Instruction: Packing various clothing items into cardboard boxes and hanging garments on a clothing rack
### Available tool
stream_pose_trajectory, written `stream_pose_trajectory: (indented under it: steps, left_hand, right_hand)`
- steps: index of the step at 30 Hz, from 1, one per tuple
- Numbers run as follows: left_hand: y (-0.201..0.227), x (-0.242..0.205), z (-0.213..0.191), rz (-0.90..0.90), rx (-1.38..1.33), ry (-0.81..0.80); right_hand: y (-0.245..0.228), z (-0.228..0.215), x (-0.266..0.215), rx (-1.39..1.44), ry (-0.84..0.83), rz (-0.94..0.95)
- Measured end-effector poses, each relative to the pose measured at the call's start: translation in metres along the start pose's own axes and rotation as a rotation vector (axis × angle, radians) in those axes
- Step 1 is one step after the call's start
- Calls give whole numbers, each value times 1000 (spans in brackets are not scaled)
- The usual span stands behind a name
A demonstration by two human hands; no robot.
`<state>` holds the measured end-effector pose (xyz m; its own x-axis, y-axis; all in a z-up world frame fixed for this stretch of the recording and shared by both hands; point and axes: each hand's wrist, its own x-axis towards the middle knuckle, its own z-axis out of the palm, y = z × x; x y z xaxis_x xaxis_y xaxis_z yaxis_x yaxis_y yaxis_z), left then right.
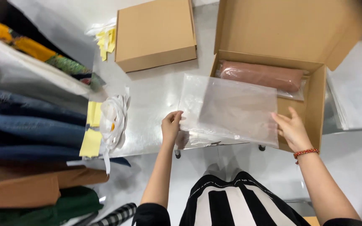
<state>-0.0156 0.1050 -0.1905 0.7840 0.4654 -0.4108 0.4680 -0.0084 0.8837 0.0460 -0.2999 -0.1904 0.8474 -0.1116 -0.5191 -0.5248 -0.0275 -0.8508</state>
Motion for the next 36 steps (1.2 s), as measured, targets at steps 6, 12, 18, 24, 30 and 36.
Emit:
stream_pose_trajectory:
  steps: [6,12,18,24,30,36]
  left_hand:
    - [-35,29,10,172,28,44]
    - [37,6,45,398,108,-88]
    - [89,-37,149,616,396,-355]
    - [138,-94,283,961,504,-660]
    - [211,-114,409,1199,238,-618]
    - [228,-117,489,1068,276,-685]
  right_hand:
    - [33,6,-9,93,-27,-171]
    - [0,-15,-65,-119,318,-549]
    - [35,-110,-108,-112,708,-612]
    - [112,-212,-96,-133,1076,-603]
    - [25,-242,-46,-56,1081,-698]
    - [15,-292,63,139,812,-373]
